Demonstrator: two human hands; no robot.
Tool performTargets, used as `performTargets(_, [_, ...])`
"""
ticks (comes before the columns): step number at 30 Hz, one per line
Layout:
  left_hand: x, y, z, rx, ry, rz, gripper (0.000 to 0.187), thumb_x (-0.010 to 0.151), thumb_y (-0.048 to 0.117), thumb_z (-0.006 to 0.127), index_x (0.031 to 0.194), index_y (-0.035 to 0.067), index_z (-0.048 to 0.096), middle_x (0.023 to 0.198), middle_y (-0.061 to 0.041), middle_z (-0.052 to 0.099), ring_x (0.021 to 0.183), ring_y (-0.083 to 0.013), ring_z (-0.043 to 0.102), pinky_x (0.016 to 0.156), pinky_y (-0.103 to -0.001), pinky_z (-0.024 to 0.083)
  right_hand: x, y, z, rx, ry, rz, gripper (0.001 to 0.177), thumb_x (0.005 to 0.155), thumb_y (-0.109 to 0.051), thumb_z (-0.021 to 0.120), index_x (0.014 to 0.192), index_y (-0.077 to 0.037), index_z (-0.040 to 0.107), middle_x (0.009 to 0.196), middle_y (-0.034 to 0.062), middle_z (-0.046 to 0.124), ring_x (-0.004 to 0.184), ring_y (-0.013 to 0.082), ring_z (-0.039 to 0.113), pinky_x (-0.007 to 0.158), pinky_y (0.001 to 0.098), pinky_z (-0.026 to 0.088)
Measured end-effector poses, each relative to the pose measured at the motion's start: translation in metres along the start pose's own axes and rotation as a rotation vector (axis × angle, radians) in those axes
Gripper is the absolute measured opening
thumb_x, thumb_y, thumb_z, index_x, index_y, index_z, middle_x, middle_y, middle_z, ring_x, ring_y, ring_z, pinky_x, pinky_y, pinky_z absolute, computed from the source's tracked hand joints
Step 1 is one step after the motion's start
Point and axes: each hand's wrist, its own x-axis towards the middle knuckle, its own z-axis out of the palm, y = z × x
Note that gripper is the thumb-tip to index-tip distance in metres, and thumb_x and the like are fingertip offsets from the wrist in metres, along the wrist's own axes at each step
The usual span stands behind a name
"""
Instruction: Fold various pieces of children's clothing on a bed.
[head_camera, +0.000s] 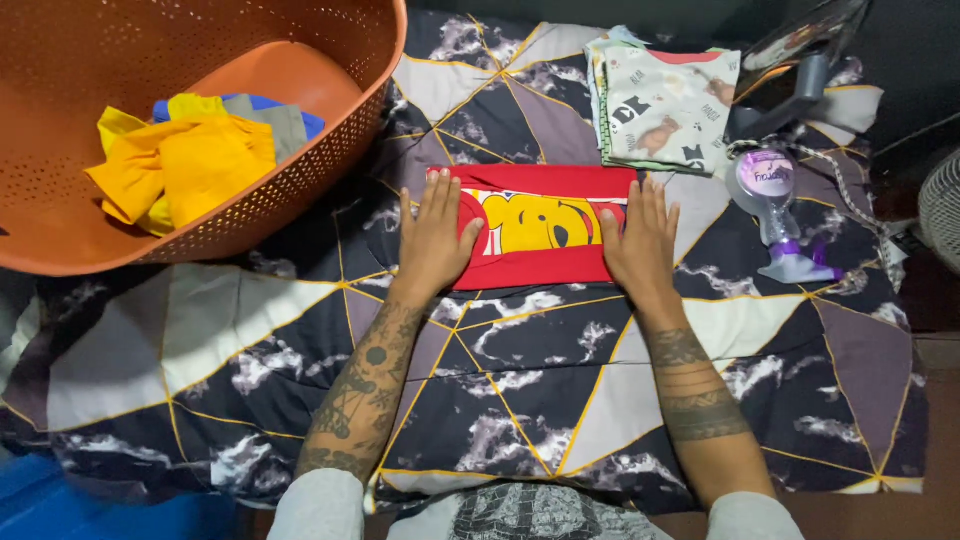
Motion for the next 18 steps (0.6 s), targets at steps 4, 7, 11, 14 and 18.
performTargets(4, [0.001, 0.0, -0.003, 0.018, -0.006, -0.018, 0.072, 0.1, 0.044, 0.057, 0.153, -0.003, 0.042, 0.163, -0.02, 0.036, 0.155, -0.0314, 0.026, 0.123, -0.062, 0.01, 0.016, -0.061, -0.011, 0.075, 0.082, -0.041, 0.064, 0.105, -0.037, 0.055, 0.151, 0.005, 0.045, 0.161, 0.0262, 0.042, 0.154, 0.0407, 0.03, 0.124, 0.0593, 0.016])
performTargets(7, [-0.001, 0.0, -0.002, 0.025, -0.015, -0.016, 0.071, 0.101, 0.044, 0.057, 0.153, -0.002, 0.042, 0.163, -0.02, 0.036, 0.155, -0.0314, 0.026, 0.123, -0.062, 0.01, 0.02, -0.097, 0.006, 0.291, 0.065, -0.241, 0.063, 0.109, -0.035, 0.054, 0.155, 0.006, 0.042, 0.163, 0.0283, 0.04, 0.156, 0.0413, 0.03, 0.129, 0.0568, 0.019])
performTargets(11, [-0.001, -0.001, -0.004, 0.009, -0.002, -0.005, 0.072, 0.1, 0.045, 0.057, 0.153, -0.002, 0.042, 0.163, -0.02, 0.036, 0.155, -0.0313, 0.026, 0.124, -0.061, 0.01, 0.025, -0.118, 0.013, 0.264, -0.09, -0.275, 0.069, 0.103, -0.042, 0.055, 0.154, 0.002, 0.042, 0.161, 0.0245, 0.04, 0.154, 0.0385, 0.03, 0.125, 0.0558, 0.018])
performTargets(14, [0.001, 0.0, -0.004, -0.009, -0.008, -0.005, 0.072, 0.1, 0.045, 0.057, 0.153, -0.002, 0.042, 0.163, -0.02, 0.036, 0.155, -0.0316, 0.026, 0.123, -0.061, 0.01, 0.032, -0.093, 0.002, 0.127, -0.168, -0.244, 0.071, 0.101, -0.047, 0.053, 0.155, -0.003, 0.041, 0.162, 0.0209, 0.038, 0.153, 0.0356, 0.029, 0.121, 0.0571, 0.016])
performTargets(18, [-0.001, 0.0, -0.006, -0.025, -0.012, -0.014, 0.072, 0.1, 0.044, 0.057, 0.153, -0.002, 0.042, 0.163, -0.02, 0.035, 0.155, -0.0318, 0.026, 0.124, -0.061, 0.009, 0.026, -0.032, -0.004, 0.111, -0.196, -0.19, 0.072, 0.102, -0.049, 0.05, 0.159, -0.005, 0.039, 0.165, 0.0198, 0.034, 0.155, 0.0363, 0.027, 0.123, 0.0555, 0.017])
